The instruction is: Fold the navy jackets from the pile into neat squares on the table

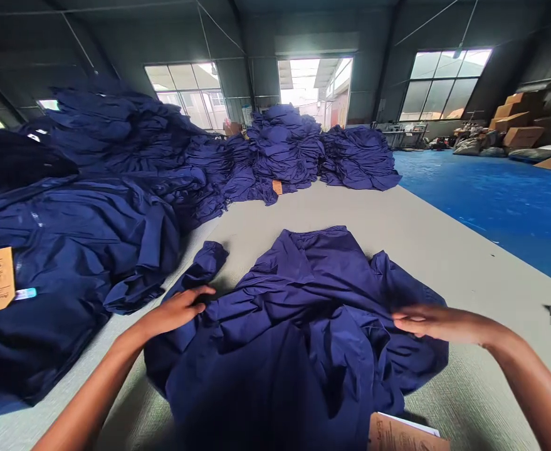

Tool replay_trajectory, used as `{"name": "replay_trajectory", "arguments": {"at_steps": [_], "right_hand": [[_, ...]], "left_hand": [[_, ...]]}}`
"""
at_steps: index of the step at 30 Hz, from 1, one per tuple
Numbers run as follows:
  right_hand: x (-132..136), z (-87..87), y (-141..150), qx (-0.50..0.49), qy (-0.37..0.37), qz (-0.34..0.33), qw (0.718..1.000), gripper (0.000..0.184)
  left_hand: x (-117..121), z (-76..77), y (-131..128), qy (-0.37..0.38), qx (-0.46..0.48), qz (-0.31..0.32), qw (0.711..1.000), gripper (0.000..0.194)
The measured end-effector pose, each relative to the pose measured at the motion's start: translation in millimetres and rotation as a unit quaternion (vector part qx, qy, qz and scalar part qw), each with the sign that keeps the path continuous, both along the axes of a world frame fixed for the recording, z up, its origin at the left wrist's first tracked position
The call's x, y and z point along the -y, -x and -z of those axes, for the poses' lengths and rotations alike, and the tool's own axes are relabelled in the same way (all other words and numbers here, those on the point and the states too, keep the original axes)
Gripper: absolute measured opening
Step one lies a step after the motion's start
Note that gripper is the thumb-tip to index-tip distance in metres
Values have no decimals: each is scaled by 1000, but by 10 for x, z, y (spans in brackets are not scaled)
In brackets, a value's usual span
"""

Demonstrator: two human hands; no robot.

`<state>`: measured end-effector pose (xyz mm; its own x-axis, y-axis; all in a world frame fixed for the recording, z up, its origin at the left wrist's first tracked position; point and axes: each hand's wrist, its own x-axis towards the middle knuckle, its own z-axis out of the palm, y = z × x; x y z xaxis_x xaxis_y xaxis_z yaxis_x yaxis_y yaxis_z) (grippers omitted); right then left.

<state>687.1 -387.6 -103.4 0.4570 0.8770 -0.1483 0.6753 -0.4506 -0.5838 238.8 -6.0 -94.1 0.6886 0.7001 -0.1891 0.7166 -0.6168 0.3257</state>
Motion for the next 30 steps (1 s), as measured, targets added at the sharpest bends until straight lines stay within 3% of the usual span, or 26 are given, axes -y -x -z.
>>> {"name": "replay_trajectory", "arguments": {"at_steps": [3,5,7,9,12,15,17,19,22,25,28,30], "right_hand": [[-317,-180,-34,-112,5,-74,991,52],[-739,-202,-30,-54,-84,-85,991,59],[-1217,-132,-6,18,-146,-61,987,61],[-1623,37,44,115,-165,-4,980,62],[-1924,421,165,198,-47,44,978,67],[-1884,785,291,214,89,45,972,64],[-1754,914,344,225,117,36,967,63],[-1594,926,369,229,114,14,967,65],[-1371,758,375,189,120,-63,973,66],[-1274,473,359,128,117,-116,978,68],[-1380,230,280,139,47,-64,987,69],[-1539,165,169,172,-12,-1,985,70]], "left_hand": [[125,-157,-349,-9,88,87,992,56],[241,-159,-781,-21,125,154,980,67],[333,-57,-1262,-32,123,184,975,75],[379,130,-1671,-54,96,154,982,81],[387,452,-1976,-80,39,100,991,87],[388,652,-1917,-100,43,103,989,66],[414,680,-1765,-90,58,114,988,48],[451,640,-1593,-73,70,123,987,40],[450,502,-1388,-39,88,116,989,30],[278,312,-1287,-10,110,66,992,26],[-39,106,-1230,-27,161,-34,986,40],[-238,-8,-1174,-72,199,-117,970,46]]}}
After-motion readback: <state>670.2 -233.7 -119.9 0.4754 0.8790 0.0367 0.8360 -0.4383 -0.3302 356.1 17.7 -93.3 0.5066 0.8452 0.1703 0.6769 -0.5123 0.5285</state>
